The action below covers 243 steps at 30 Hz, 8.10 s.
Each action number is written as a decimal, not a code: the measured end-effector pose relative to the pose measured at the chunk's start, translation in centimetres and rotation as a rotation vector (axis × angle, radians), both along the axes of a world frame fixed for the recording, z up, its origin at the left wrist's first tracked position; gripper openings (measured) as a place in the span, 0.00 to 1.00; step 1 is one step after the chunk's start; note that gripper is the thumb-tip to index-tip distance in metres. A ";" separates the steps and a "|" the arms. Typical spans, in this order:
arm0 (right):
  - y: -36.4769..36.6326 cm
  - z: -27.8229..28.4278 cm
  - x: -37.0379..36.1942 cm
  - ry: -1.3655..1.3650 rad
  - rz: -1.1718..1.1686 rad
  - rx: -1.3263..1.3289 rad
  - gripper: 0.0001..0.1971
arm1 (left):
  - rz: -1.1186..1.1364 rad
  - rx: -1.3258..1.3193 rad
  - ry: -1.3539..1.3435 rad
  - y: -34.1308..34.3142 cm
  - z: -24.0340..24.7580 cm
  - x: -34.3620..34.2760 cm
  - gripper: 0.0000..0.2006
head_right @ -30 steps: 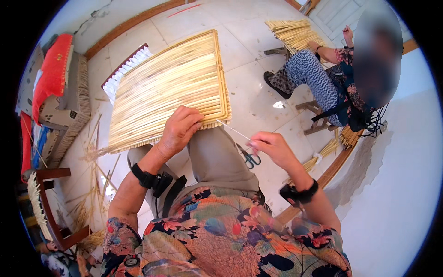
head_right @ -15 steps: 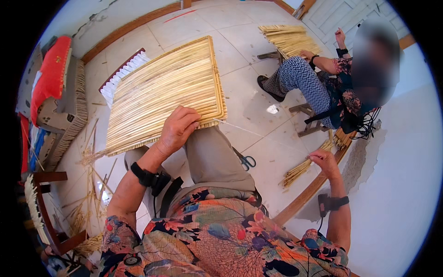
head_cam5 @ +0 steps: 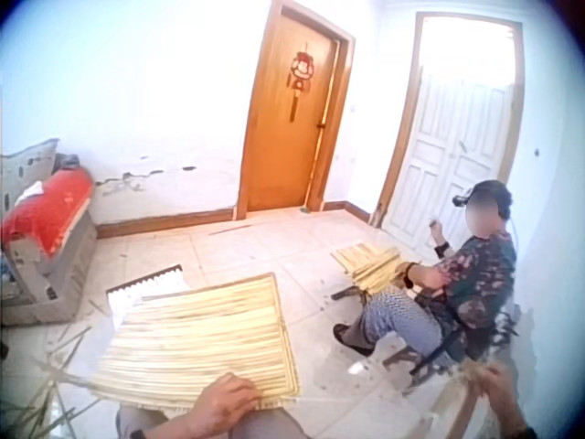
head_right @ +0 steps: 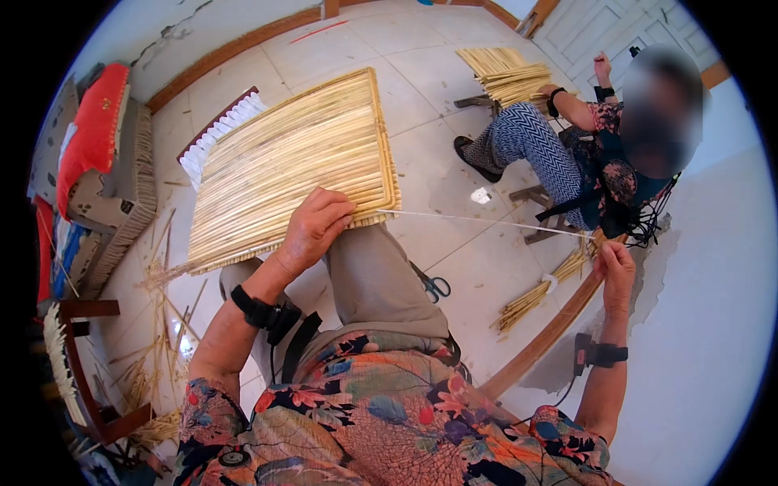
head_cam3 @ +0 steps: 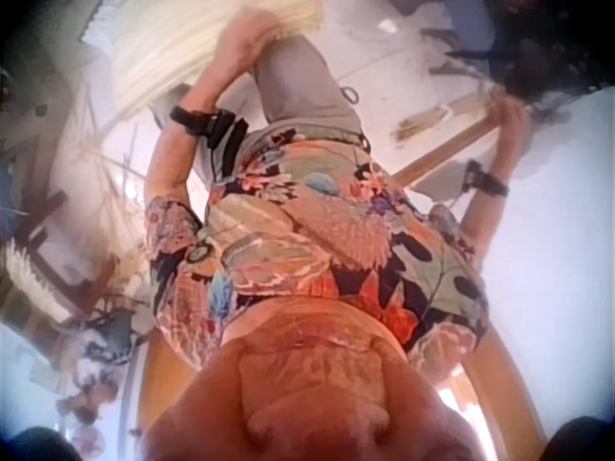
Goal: The person binds bundles of straw together using a needle and thread to create a mat. They pass the needle through the edges of the straw bundles and pull the thread tight to secure the structure.
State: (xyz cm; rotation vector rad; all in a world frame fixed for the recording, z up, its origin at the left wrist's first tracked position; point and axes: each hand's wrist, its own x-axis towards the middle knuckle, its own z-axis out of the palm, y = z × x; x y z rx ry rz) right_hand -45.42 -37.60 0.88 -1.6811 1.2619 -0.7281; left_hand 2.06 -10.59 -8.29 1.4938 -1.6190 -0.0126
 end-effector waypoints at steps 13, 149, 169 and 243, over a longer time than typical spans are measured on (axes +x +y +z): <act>-1.6 6.6 5.2 -0.910 0.240 -0.293 0.10 | -0.016 0.007 -0.012 0.0 0.6 -0.5 0.12; 16.8 -3.0 28.5 0.260 0.446 -0.108 0.05 | 0.018 -0.006 -0.037 -0.1 1.0 -1.9 0.14; 16.0 -4.3 30.8 0.347 0.426 -0.324 0.08 | 0.032 -0.022 -0.015 -0.4 0.3 -1.2 0.11; 6.1 3.7 36.0 0.159 1.084 0.545 0.12 | 0.116 0.071 0.023 1.1 2.5 -3.2 0.09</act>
